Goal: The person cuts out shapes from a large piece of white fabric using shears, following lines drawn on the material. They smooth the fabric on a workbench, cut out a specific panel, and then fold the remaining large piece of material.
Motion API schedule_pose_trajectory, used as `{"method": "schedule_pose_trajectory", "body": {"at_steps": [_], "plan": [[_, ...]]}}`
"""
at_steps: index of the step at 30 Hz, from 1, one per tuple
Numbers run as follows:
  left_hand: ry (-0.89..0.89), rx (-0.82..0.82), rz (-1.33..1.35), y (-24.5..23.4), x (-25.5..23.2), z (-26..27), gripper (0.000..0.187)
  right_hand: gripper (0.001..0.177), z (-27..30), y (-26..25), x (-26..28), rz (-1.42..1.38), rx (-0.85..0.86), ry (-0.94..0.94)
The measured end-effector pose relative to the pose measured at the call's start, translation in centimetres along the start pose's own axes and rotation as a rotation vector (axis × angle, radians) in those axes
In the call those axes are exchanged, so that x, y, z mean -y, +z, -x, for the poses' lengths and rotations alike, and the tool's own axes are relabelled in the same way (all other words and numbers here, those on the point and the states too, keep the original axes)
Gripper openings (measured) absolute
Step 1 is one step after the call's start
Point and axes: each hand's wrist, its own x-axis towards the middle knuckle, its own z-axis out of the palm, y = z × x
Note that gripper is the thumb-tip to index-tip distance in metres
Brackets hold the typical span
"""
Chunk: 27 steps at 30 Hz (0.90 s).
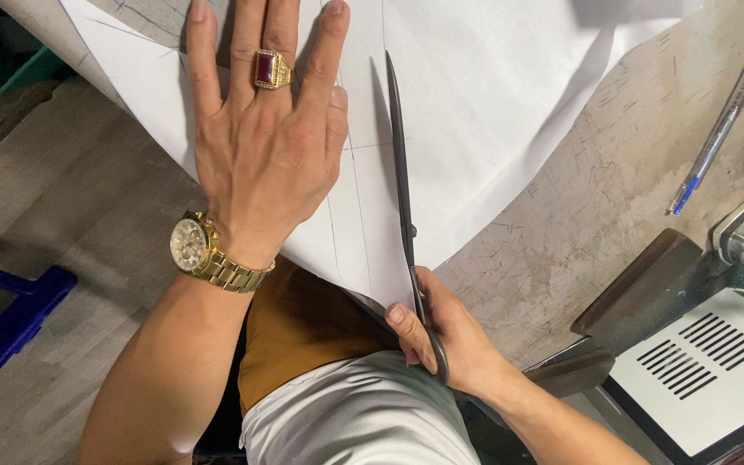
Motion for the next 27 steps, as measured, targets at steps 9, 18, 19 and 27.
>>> {"method": "schedule_pose_trajectory", "body": {"at_steps": [9,18,19,27], "plan": [[-0.006,0.007,-0.037,0.1,0.1,0.0,0.049,0.051,-0.2,0.6,1.2,-0.041,-0.021,0.019],[-0.010,0.013,-0.009,0.0,0.0,-0.1,0.048,0.046,-0.2,1.0,1.9,-0.038,-0.022,0.100],[-0.011,0.007,0.001,0.0,0.0,-0.1,0.047,0.046,-0.2,1.0,2.0,-0.038,-0.016,0.112],[0.021,-0.074,-0.061,-0.9,0.5,-2.5,0.037,0.047,-0.7,-0.1,1.4,-0.104,0.015,0.051]]}}
